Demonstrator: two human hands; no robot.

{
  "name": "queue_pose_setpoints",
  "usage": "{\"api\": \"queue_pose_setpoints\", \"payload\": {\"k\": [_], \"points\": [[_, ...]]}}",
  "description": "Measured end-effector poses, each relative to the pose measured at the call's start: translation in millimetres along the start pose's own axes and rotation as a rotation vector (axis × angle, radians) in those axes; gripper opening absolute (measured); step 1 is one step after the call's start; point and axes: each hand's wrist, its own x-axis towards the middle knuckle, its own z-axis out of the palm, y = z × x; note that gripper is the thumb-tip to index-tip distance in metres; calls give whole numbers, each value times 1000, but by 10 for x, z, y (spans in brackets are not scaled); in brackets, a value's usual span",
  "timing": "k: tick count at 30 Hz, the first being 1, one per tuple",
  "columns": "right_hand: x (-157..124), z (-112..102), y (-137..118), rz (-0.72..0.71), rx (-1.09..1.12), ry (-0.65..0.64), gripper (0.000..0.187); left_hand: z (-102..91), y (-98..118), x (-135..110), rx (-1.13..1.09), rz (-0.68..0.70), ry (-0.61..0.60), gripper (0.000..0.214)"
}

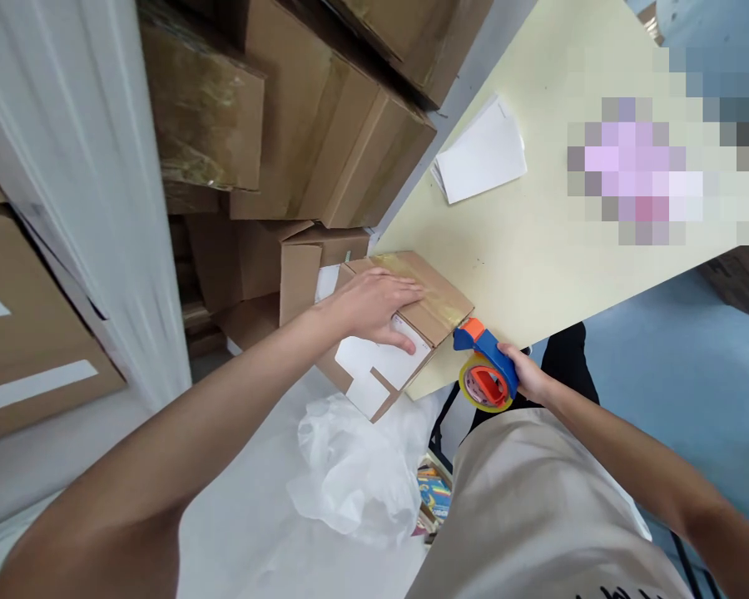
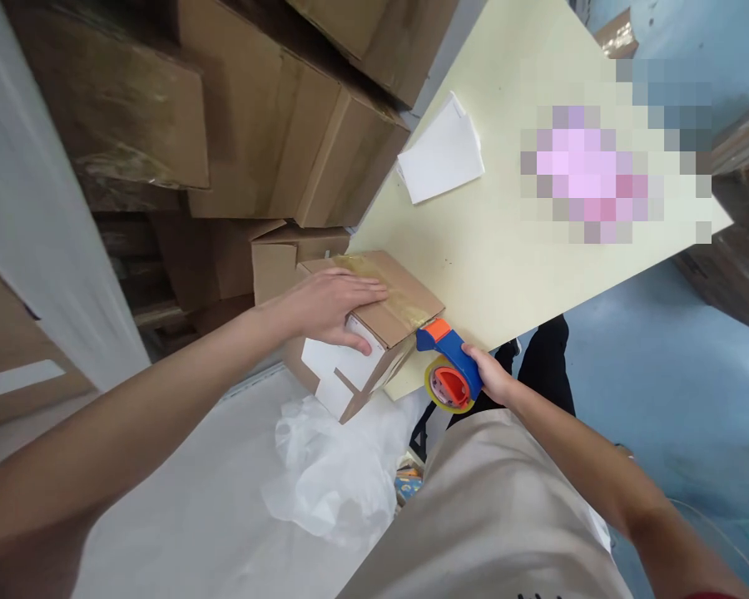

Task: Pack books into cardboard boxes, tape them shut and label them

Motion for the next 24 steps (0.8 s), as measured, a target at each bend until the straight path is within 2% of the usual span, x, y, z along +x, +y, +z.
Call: {"api": "queue_pose_setpoints", "payload": {"k": [4, 10, 14, 16, 17, 19, 21, 22, 24], "points": [[119, 173, -368, -74, -79, -1, 31, 81, -206, -156, -138, -146, 153, 87], [324, 535, -1309, -181, -253, -19, 31, 155, -386, -304, -443, -583, 446, 72], [425, 811, -1976, -165, -419, -57, 39, 180, -316, -190, -579, -722, 775, 73], [450, 909, -2190, -181, -517, -51, 37, 251, -155, -111, -537, -674, 944, 75], [454, 942, -2253, -222, -563, -46, 33, 309, -41, -79, -505, -599, 985, 78], [437, 979, -2292, -362, -634, -14, 28, 464, 230, -45, -431, -391, 971, 84], [379, 990, -2237, -493, -704, 62, 32, 644, 499, -51, -364, -199, 907, 92], [336, 989, -2187, -515, -753, 98, 34, 729, 611, -63, -347, -154, 894, 94], [236, 975, -2070, -495, -867, 113, 37, 858, 763, -89, -343, -158, 893, 96]]}}
